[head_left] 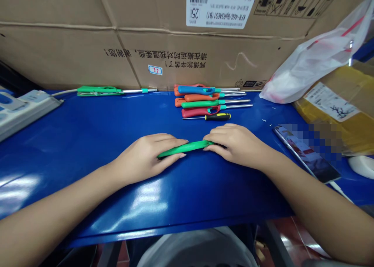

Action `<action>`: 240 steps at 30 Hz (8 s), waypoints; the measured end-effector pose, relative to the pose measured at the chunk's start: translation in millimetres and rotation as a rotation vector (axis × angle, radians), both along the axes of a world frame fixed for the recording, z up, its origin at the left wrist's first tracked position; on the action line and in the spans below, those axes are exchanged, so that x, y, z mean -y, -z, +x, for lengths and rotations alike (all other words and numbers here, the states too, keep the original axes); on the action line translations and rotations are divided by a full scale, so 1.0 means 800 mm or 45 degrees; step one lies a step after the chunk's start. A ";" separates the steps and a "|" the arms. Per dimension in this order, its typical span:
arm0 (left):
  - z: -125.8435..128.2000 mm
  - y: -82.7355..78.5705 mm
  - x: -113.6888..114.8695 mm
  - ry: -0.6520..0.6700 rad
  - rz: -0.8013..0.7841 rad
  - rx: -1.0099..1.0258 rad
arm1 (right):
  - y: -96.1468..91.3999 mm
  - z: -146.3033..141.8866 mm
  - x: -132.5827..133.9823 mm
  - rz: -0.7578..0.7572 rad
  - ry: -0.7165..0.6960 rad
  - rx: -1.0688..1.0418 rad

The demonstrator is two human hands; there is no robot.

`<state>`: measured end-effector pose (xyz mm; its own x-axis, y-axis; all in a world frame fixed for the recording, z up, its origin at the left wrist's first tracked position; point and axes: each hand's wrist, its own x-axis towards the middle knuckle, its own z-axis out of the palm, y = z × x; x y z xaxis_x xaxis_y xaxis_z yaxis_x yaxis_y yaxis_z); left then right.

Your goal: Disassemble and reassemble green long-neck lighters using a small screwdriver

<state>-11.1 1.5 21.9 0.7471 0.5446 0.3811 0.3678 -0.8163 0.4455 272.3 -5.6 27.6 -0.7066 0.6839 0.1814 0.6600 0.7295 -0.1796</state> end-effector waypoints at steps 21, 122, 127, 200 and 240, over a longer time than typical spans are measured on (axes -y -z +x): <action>-0.004 -0.018 -0.012 -0.470 -0.870 0.196 | -0.012 0.041 -0.017 0.198 0.250 0.078; 0.004 0.005 0.001 -0.150 0.007 -0.286 | -0.009 0.044 -0.047 0.030 0.724 -1.325; 0.006 0.017 0.001 -0.146 0.078 -0.155 | -0.022 0.060 -0.049 0.175 0.821 -1.530; 0.015 0.007 0.021 -0.236 -0.407 0.490 | -0.020 -0.046 0.001 -0.885 0.529 -2.193; 0.013 0.017 0.010 -0.206 -0.318 0.409 | -0.029 -0.079 0.040 -0.468 0.341 -1.802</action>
